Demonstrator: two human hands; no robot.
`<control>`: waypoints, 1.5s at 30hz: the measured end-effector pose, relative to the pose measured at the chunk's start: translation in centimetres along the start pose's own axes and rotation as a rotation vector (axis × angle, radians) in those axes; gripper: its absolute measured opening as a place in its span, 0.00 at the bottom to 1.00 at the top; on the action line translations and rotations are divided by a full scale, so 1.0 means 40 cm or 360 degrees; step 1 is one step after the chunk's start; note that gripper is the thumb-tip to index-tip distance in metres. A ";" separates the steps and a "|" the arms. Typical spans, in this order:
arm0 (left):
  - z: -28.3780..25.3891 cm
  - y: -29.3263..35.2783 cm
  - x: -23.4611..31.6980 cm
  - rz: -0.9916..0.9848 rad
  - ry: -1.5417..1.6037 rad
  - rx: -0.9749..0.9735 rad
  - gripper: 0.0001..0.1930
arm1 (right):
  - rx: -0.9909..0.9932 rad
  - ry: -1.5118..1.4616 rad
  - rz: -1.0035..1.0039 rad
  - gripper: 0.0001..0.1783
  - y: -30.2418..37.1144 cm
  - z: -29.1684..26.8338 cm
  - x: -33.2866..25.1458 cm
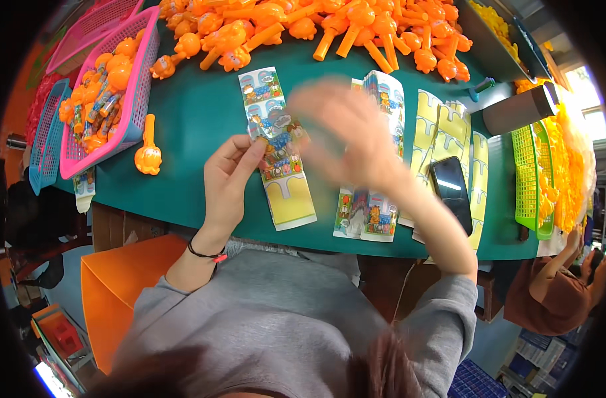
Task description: The recorder is assembling and packaging small orange toys into plastic bags with cardboard backing strips.
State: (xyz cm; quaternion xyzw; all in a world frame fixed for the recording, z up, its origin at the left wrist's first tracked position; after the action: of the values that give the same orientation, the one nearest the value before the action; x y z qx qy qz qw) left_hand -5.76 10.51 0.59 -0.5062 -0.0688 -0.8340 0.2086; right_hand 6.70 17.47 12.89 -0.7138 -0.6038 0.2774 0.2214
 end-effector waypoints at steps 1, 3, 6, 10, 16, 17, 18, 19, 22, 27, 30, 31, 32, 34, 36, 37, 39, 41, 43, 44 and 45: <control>-0.003 0.001 0.009 0.0049 0.0051 0.0041 0.06 | 0.0106 -0.0027 0.0398 0.20 -0.023 -0.011 0.124; 0.021 0.007 -0.003 -0.0046 0.0039 -0.0026 0.06 | 0.0393 0.0885 0.0295 0.24 -0.081 -0.048 0.300; 0.034 0.010 -0.007 -0.0106 0.0052 -0.0088 0.08 | -0.0146 0.0818 0.0575 0.30 -0.112 0.012 0.543; 0.044 0.005 0.023 0.0114 -0.0036 -0.0232 0.21 | -0.0390 0.0319 0.0396 0.34 -0.088 0.034 0.588; 0.046 -0.001 0.078 0.0480 -0.0326 -0.0035 0.41 | -0.0442 -0.0974 0.0845 0.29 -0.005 0.067 0.236; 0.053 0.000 0.059 0.0397 -0.0377 -0.0046 0.42 | -0.0406 -0.1079 0.0792 0.30 0.013 0.066 0.181; 0.063 0.005 0.043 0.0335 -0.0381 -0.0091 0.43 | -0.0413 -0.1083 0.0808 0.30 0.033 0.077 0.156; 0.072 0.013 0.043 0.0320 -0.0380 -0.0094 0.43 | -0.0255 -0.1087 0.0789 0.31 0.044 0.061 0.142; 0.080 0.029 -0.002 -0.0006 -0.0051 -0.0039 0.41 | 0.0023 -0.1242 0.0819 0.32 0.077 0.054 0.112; 0.091 0.037 0.004 -0.0002 0.0014 0.0000 0.35 | 0.0101 -0.1764 0.1187 0.30 0.149 0.097 0.123; 0.029 0.029 0.042 0.0082 0.0238 0.0084 0.18 | 0.0134 -0.1893 0.1314 0.28 0.160 0.099 0.141; 0.017 0.022 0.050 -0.0042 0.0258 0.0058 0.11 | 0.0136 -0.1876 0.1353 0.28 0.167 0.099 0.153; 0.023 0.022 0.060 -0.0130 0.0254 -0.0048 0.10 | 0.0181 -0.2035 0.1421 0.29 0.199 0.114 0.176; 0.052 0.027 0.063 -0.0233 0.0250 -0.0146 0.09 | 0.0190 -0.2020 0.1459 0.29 0.222 0.123 0.186; 0.114 0.045 0.046 -0.0352 0.0061 -0.0369 0.09 | 0.0135 -0.2014 0.1390 0.29 0.201 0.121 0.159; 0.120 0.044 0.048 -0.0360 0.0059 -0.0364 0.09 | 0.0134 -0.2021 0.1398 0.29 0.194 0.117 0.151; 0.135 0.050 0.027 -0.0483 -0.0095 -0.0433 0.08 | 0.0055 -0.1875 0.1363 0.28 0.186 0.111 0.138; 0.136 0.042 0.015 -0.0492 -0.0125 -0.0461 0.09 | 0.0070 -0.1957 0.1439 0.27 0.193 0.119 0.138; 0.140 0.040 0.010 -0.0546 -0.0270 -0.0496 0.09 | -0.0014 -0.2024 0.1355 0.25 0.190 0.118 0.134; 0.142 0.037 0.011 -0.0552 -0.0272 -0.0497 0.09 | -0.0011 -0.2027 0.1359 0.25 0.214 0.123 0.150; 0.144 0.034 0.012 -0.0553 -0.0288 -0.0506 0.09 | 0.0169 -0.1901 0.1497 0.24 0.266 0.120 0.200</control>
State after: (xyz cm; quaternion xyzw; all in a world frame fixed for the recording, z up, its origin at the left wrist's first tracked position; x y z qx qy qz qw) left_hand -0.69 11.01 3.63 -0.5859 -0.0411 -0.8089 -0.0270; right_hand 12.31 23.43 1.31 -0.6128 -0.2390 0.7104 -0.2503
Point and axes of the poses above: each hand's wrist, its own y-axis away from the middle knuckle, its own z-axis out of the palm, x = y × z, the point moved 10 cm from there along -y, towards the middle knuckle, and after that the axes turned 8 degrees about y, right-handed, at the moved point
